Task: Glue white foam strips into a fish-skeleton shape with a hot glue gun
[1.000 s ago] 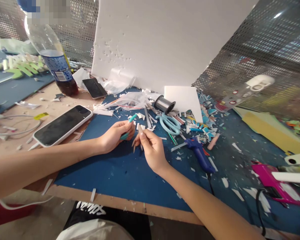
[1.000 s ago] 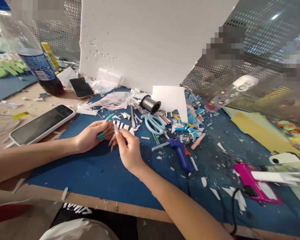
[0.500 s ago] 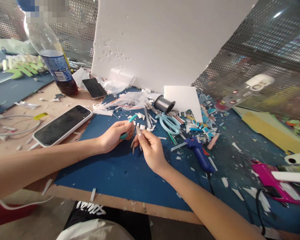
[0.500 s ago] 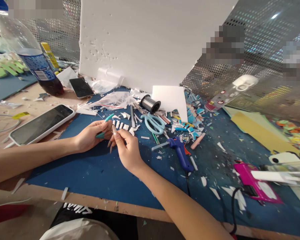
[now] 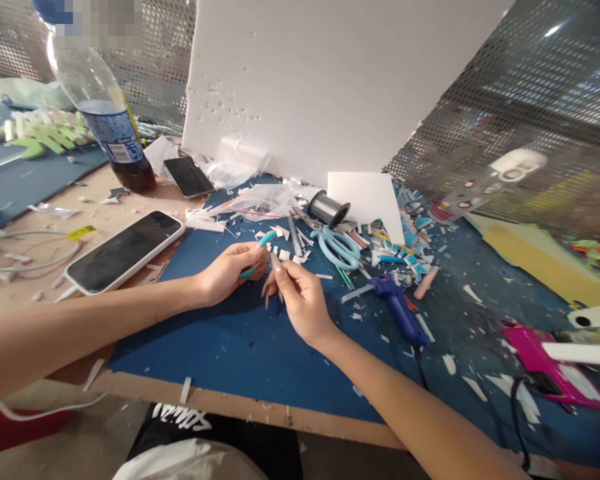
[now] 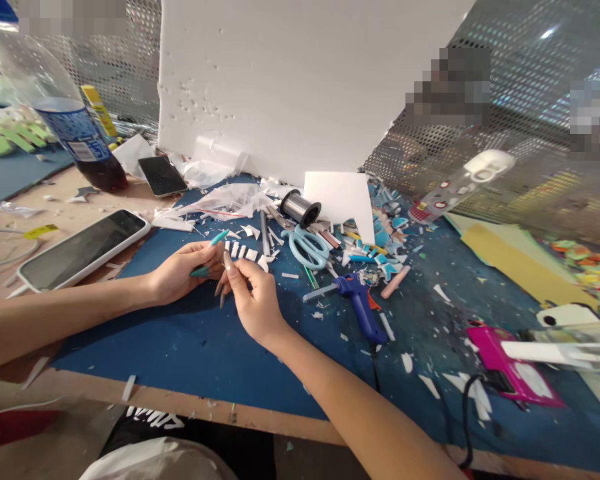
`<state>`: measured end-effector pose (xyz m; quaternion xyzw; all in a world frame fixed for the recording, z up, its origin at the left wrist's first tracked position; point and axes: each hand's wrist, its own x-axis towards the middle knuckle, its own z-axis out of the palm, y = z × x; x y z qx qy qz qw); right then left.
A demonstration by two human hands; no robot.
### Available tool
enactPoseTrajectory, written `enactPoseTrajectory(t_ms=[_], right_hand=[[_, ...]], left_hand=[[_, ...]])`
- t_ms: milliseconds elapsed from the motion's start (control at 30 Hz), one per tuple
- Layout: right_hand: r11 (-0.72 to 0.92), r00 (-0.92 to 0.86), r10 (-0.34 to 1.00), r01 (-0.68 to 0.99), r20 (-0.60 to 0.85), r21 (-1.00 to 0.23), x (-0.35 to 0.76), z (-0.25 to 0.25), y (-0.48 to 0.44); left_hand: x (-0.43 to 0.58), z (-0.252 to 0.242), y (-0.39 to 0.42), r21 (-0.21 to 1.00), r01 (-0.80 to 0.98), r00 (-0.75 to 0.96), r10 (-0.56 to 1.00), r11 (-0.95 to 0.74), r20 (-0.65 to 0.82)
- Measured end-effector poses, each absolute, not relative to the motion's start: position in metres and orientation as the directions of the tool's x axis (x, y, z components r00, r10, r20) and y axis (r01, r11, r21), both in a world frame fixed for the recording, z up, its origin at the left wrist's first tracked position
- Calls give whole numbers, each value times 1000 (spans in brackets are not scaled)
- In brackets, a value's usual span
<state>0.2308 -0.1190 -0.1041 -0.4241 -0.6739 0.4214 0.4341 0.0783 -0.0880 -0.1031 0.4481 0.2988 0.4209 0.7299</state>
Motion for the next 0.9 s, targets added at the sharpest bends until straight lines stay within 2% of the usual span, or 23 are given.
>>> enactPoseTrajectory(t_ms=[267,433,900], right_hand=[[233,-282,942,163,181,-959,231,-104,-119],[196,-298,945,190,134,-962,233,-107,-119],[199,-339,932,194,125,-961,233,-106,-117]], left_hand=[[75,-101,-83,986,-162,473,879,28,53],[70,-99,-81,994,-50,490,865,-96,108],[68,-95,-77,995,-23,627,773,-102,94]])
